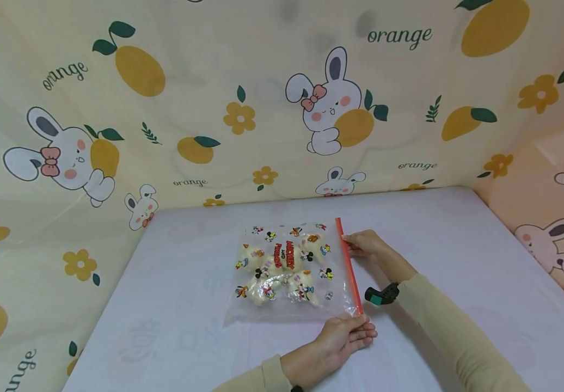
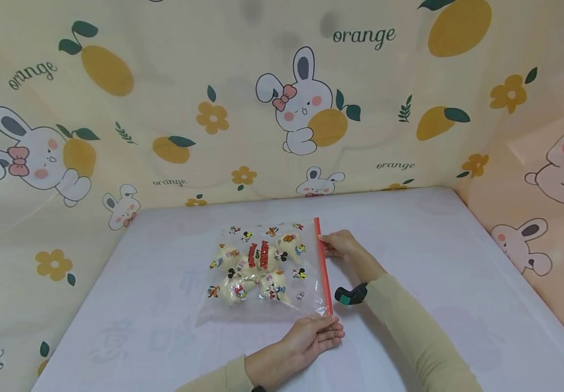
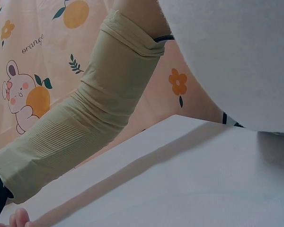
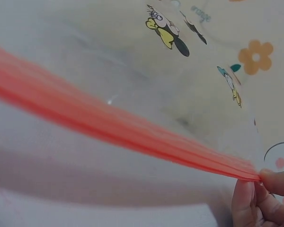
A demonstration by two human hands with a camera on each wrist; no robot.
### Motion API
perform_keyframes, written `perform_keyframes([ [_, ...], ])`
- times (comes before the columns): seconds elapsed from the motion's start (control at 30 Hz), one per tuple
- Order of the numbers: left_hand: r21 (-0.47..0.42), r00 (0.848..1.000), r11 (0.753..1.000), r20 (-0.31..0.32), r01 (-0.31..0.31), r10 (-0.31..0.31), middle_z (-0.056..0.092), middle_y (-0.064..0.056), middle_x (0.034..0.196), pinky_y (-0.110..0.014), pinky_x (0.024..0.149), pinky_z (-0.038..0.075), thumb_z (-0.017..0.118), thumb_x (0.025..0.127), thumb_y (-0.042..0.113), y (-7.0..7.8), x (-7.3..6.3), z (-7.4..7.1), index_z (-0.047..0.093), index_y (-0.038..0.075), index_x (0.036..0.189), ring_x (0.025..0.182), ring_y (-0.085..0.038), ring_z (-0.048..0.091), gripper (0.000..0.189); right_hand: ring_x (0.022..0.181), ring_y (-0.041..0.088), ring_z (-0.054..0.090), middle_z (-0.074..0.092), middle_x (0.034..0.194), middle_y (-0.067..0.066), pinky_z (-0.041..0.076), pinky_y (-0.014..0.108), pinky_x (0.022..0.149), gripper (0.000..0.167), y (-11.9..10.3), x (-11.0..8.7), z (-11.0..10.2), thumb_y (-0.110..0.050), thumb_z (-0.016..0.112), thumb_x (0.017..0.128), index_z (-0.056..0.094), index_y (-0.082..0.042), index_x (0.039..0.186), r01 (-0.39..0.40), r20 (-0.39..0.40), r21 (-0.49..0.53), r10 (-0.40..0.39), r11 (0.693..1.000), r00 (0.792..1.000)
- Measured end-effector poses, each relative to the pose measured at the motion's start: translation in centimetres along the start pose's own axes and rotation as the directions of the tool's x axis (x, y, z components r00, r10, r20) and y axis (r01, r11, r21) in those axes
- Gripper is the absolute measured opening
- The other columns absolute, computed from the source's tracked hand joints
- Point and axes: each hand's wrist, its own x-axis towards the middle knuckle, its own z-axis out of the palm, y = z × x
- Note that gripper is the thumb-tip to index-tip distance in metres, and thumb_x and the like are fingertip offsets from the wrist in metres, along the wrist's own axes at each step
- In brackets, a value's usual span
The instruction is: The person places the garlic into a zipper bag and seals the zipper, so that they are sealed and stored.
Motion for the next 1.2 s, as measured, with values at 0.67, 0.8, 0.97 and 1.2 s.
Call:
perform_keyframes([
  [0.67,-0.002,1.0,1.0,-0.007,0.016,-0.016,0.072,-0.004,0.087,-0.032,0.088,0.057,0.059,0.094,0.015,0.0,0.2,-0.1,0.064,0.001,0.102,0.081,-0.011,0.069,0.017,0.066,0.005,0.058,0.059,0.074,-0.006,0.052,0.015,0.064,0.044,-0.5,1.2,0.2,-0.023,0.057,0.097,0.052,0.009,0.127,-0.013,-0.067,0.018,0.014,1.0,0.998],
  [0.8,-0.002,1.0,1.0,-0.005,0.018,-0.018,0.071,-0.003,0.087,-0.032,0.088,0.057,0.059,0.095,0.015,0.1,0.2,0.0,0.064,0.002,0.102,0.081,-0.011,0.069,0.016,0.066,0.004,0.058,0.059,0.074,-0.006,0.053,0.015,0.064,0.044,-0.6,1.5,0.1,-0.023,0.057,0.097,0.052,0.008,0.128,-0.013,-0.072,0.026,0.015,1.0,0.997],
  [0.97,-0.002,1.0,1.0,0.002,0.011,-0.011,0.071,-0.003,0.087,-0.031,0.088,0.057,0.059,0.095,0.015,0.1,0.2,-0.1,0.064,0.003,0.1,0.08,-0.01,0.068,0.014,0.066,0.004,0.058,0.059,0.074,-0.006,0.053,0.015,0.064,0.045,-0.8,1.7,0.1,-0.023,0.056,0.098,0.051,0.009,0.13,-0.013,-0.068,0.033,0.015,0.999,0.998],
  [1.2,-0.003,1.0,1.0,0.001,0.01,-0.01,0.071,-0.003,0.086,-0.031,0.087,0.057,0.059,0.094,0.015,0.0,0.2,-0.1,0.064,0.003,0.099,0.08,-0.01,0.068,0.014,0.068,0.005,0.059,0.06,0.076,-0.005,0.054,0.015,0.065,0.046,-1.0,1.9,0.3,-0.022,0.057,0.097,0.051,0.008,0.131,-0.028,-0.088,0.034,0.031,0.999,0.996],
])
